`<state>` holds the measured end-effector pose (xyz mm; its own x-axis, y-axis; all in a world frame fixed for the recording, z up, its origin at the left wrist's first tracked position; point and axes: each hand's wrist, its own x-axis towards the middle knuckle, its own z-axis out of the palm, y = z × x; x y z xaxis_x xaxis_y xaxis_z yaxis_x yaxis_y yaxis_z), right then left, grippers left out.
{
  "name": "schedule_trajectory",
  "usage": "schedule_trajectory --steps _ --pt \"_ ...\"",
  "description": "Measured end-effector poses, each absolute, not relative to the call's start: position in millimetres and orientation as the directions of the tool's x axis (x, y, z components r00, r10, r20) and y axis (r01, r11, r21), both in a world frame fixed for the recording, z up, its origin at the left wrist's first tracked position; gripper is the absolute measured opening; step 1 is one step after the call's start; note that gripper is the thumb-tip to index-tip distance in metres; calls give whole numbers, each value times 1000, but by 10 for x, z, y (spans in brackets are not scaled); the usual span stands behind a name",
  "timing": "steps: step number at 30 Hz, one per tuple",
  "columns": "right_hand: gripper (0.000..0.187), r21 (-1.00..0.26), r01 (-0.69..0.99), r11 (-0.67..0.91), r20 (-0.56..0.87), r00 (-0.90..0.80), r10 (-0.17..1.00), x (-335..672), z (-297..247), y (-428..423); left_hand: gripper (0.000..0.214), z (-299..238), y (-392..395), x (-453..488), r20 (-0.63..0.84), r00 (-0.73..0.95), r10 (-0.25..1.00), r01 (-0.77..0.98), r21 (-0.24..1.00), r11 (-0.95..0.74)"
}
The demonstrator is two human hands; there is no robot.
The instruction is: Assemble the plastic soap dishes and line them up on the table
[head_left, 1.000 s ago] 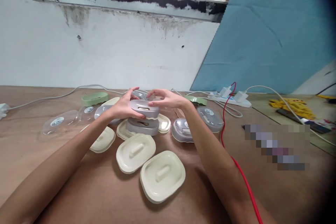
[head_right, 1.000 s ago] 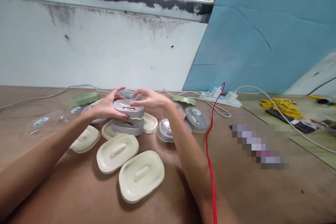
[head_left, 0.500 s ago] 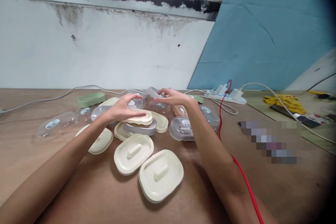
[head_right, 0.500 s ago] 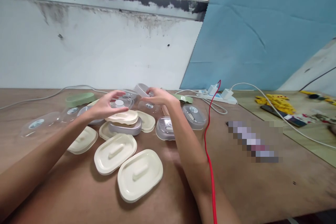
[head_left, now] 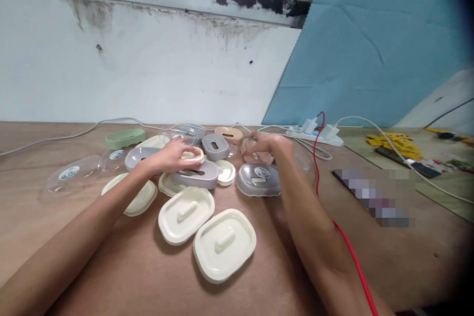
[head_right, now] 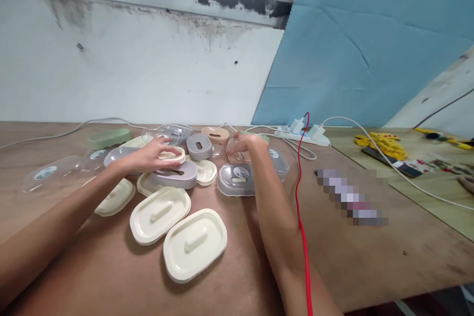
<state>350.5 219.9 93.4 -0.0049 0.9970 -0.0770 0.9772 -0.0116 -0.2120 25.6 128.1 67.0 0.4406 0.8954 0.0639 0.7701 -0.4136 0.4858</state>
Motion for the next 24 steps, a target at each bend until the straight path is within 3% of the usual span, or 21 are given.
schedule_trajectory --steps 5,8,10,13,16,18,20,24 --pt "93 -239 969 -58 -193 12 981 3448 919 2177 55 701 1247 284 206 434 877 703 532 -473" --pt "87 -328 944 35 -173 -97 980 3448 1108 2101 63 736 1253 335 384 394 835 587 594 -550" --pt "79 -429 887 171 -134 -250 959 3372 1266 1993 83 748 1258 385 442 344 829 459 691 -559" --pt "74 -621 630 466 -41 -620 784 3135 1442 1784 123 758 1232 459 345 332 878 285 851 -442" --pt "66 -735 397 550 44 -780 624 2938 1475 1679 126 772 1185 455 250 374 893 246 902 -356" --pt "58 -802 324 501 77 -777 625 2922 1419 1724 122 772 1179 391 229 356 906 315 883 -347" --pt "55 -823 354 445 76 -708 702 2978 1333 1825 121 759 1205 303 220 308 926 404 851 -337" --pt "48 -653 608 452 20 -583 813 3031 1224 1938 103 741 1282 200 194 274 942 409 863 -297"
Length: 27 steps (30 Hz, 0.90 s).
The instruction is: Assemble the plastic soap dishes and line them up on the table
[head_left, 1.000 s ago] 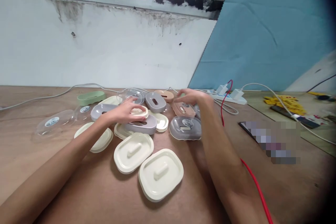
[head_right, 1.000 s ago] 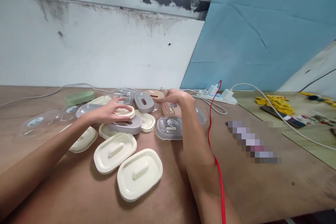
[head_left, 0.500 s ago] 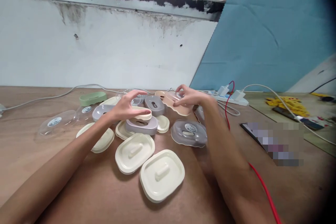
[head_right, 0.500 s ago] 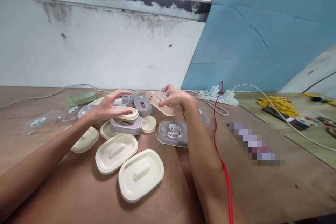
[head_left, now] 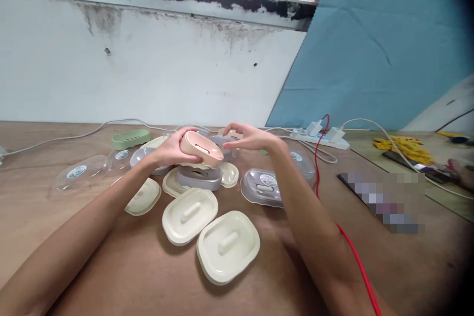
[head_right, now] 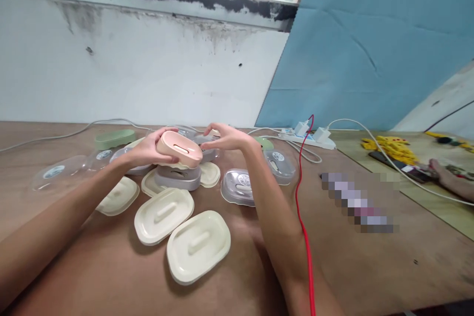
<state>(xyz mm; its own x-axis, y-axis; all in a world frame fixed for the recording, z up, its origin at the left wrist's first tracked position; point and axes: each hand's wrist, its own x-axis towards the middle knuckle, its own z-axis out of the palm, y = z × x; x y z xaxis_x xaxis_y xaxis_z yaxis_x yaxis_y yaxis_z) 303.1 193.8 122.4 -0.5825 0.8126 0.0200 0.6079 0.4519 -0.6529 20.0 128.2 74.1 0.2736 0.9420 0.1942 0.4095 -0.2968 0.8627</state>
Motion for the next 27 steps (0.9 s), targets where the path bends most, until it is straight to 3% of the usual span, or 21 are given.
schedule_trajectory --steps 5,9,13,17,20,22,27 --pt "48 -720 387 576 139 -733 666 2774 1277 1775 87 791 1292 240 258 176 950 278 912 -300" --pt "53 -721 422 550 82 -736 672 2680 1293 1708 89 814 1289 249 199 243 949 224 941 -255" --pt "40 -730 454 511 74 -691 719 2803 1231 1822 98 790 1289 249 187 341 921 297 908 -294" --pt "53 -677 590 441 117 -505 855 2959 1131 1983 99 736 1300 231 261 260 929 596 714 -368" --pt "53 -624 649 435 71 -507 859 3004 1050 2032 72 687 1324 211 284 235 929 797 490 -352" --pt "52 -562 712 421 0 -509 861 3000 1005 2036 59 643 1346 206 273 231 934 848 414 -331" --pt "58 -485 799 357 -69 -441 895 3012 957 2046 59 519 1413 180 267 167 949 922 300 -246"
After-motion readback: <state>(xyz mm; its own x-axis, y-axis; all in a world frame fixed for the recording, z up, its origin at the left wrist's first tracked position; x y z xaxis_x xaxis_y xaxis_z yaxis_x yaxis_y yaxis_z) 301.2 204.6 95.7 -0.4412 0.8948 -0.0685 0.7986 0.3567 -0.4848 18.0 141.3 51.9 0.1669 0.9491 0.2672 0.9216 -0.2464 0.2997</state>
